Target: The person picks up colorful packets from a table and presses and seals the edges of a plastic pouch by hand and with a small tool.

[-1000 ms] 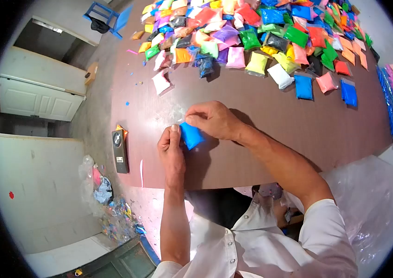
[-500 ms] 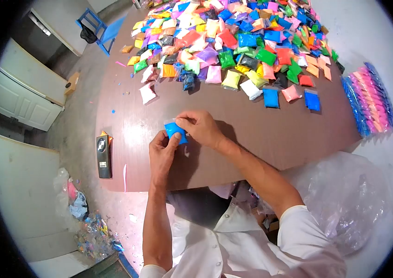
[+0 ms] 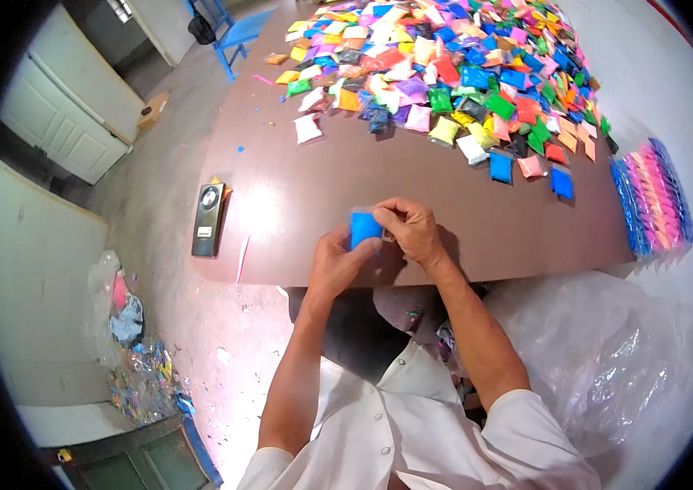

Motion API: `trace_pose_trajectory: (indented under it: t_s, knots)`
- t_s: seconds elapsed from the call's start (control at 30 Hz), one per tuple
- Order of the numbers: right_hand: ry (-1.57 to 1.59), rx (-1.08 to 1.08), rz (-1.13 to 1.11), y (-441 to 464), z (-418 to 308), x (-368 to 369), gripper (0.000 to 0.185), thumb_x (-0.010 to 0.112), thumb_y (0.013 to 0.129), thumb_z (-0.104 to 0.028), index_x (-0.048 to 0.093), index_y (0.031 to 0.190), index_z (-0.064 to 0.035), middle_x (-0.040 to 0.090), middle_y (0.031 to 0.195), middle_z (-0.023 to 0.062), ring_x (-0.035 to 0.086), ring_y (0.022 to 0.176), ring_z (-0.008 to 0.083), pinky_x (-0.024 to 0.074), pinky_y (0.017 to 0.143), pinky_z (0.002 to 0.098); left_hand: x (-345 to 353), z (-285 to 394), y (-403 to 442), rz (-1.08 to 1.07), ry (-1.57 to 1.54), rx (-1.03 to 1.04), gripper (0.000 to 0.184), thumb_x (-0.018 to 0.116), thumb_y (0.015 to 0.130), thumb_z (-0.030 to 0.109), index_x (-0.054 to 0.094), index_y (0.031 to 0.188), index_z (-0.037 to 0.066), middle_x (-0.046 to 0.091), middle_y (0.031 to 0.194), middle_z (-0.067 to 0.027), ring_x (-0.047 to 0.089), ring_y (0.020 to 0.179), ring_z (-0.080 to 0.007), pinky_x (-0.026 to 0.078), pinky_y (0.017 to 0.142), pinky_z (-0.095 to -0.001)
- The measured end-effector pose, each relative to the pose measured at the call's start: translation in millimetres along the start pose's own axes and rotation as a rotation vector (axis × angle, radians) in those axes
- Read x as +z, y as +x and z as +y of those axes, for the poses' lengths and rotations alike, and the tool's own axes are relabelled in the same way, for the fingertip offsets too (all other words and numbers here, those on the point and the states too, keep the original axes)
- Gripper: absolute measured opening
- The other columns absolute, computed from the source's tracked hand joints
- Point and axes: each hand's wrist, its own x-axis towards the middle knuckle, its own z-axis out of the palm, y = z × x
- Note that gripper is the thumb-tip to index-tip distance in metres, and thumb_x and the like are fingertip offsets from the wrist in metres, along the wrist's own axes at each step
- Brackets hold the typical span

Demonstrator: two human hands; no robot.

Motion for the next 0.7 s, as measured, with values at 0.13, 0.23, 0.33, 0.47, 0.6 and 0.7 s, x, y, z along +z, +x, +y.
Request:
trace_pose_trajectory:
  t_s: [0.13,0.23,0.33,0.47,0.6,0.7]
  knots:
    - [-0.117,-0.107,0.076,0,6,5,0.018,0.068,0.098,-0.016,0.072,0.102,0.0014,0.07,0.084,0.0009,0.062,0.076,0.0075,0.0527,0.066,0.0256,-2,2,-3,0.029,-0.03,-0.047,0.027,0.076,0.093,0.024,0.072,0.105,0.001,0.069,0.088,-0.0009,0.06,0.081,-0.0077,0.052,0.075,-0.0268]
    - [-0.111,-0.065,0.112,-1,0,5,0.021,0.068,0.101,-0.021,0.072,0.102,-0.0009,0.065,0.081,-0.0019,0.058,0.07,0.0044,0.0499,0.06,0.0209,-1,-11,1,0.098,-0.256,0.004,0.027,0.074,0.095,0.023,0.072,0.108,0.0,0.071,0.09,-0.0025,0.063,0.083,-0.0092,0.052,0.077,-0.0271]
    - [-0.147,-0.084,0.123,-2,-4,10,0.02,0.068,0.099,-0.021,0.072,0.099,-0.0006,0.066,0.08,-0.0019,0.058,0.071,0.0042,0.0488,0.062,0.0215,-5,-21,7,0.062,-0.274,-0.035,0.03,0.072,0.096,0.02,0.071,0.113,-0.004,0.075,0.097,-0.0106,0.068,0.091,-0.0145,0.055,0.082,-0.0318]
    - [-0.213,-0.098,0.118,0,0,8,0.021,0.068,0.099,-0.021,0.072,0.099,0.0007,0.065,0.08,-0.0019,0.056,0.072,0.005,0.0473,0.065,0.0221,-7,-31,10,0.034,-0.27,-0.016,0.028,0.071,0.096,0.018,0.071,0.114,-0.004,0.075,0.097,-0.0101,0.068,0.091,-0.0141,0.056,0.081,-0.0307]
    - [-0.258,-0.134,0.125,1,0,8,0.021,0.068,0.099,-0.02,0.071,0.098,0.0013,0.064,0.08,-0.0014,0.055,0.072,0.0063,0.0471,0.067,0.0235,-7,-13,6,0.074,-0.308,-0.026,0.025,0.07,0.097,0.017,0.071,0.111,-0.004,0.075,0.095,-0.0087,0.067,0.087,-0.0121,0.055,0.077,-0.0287]
    - [-0.356,-0.169,0.07,1,-1,8,0.02,0.068,0.099,-0.019,0.071,0.098,0.001,0.066,0.081,-0.0002,0.058,0.073,0.0073,0.0481,0.066,0.0246,-7,-16,11,0.09,-0.455,-0.027,0.025,0.071,0.096,0.018,0.072,0.111,-0.002,0.073,0.095,-0.0038,0.066,0.087,-0.0101,0.054,0.079,-0.0278]
